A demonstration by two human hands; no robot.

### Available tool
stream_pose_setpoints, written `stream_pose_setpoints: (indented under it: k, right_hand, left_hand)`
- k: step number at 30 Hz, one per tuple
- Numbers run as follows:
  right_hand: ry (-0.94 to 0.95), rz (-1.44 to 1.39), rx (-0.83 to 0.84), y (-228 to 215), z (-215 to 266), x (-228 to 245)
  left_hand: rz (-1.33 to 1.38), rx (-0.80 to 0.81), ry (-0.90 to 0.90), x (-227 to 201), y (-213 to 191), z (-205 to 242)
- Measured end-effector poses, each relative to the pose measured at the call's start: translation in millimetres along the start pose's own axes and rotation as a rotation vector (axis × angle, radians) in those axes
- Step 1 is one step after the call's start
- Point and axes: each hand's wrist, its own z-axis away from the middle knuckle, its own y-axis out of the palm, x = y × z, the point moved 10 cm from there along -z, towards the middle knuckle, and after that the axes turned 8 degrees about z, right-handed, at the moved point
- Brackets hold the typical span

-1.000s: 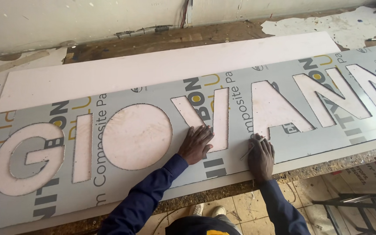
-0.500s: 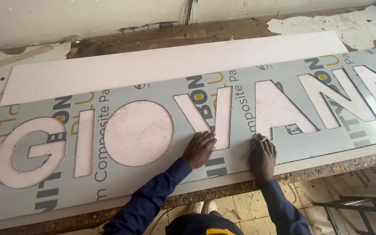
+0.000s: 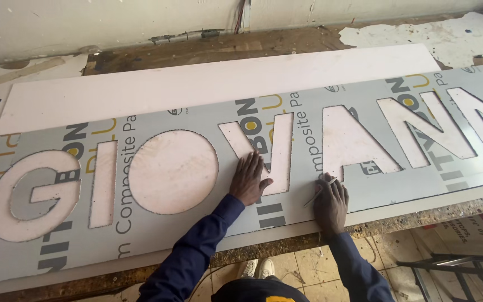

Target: The person traces the outlines of large letters on a composite panel using a pencil. They then lift the panel and place it against the wall, revealing a second panel underneath with the transferred letter outlines. The person smooths the second panel and continues tracing the outlines.

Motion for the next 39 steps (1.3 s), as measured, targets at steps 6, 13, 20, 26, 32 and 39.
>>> stream_pose_setpoints:
  k: [6, 13, 20, 26, 32, 39]
  right_hand:
    - [-0.024, 0.023, 0.017, 5, 1, 0]
    - [-0.101, -0.114, 0.042, -3, -1, 16]
    - [-0.249, -0.117, 0.022, 0, 5, 22]
    - [-0.27, -0.191, 0.075, 3, 10, 29]
    - [-0.315, -0.45, 0.146, -24, 22, 119]
    - [-0.39, -0.603, 0.328, -3, 35, 208]
  left_hand:
    - [0.01, -0.059, 0.029, -16, -9, 21]
    - [0.143, -0.188, 0.054, -16, -28, 29]
    - [0.255, -0.357, 0.02, 14, -12, 32]
    - [0.265, -0.385, 0.042, -1, -48, 34]
    - [0.382, -0.419, -0.008, 5, -53, 38]
    - [0.751, -0.481, 0.123, 42, -38, 33]
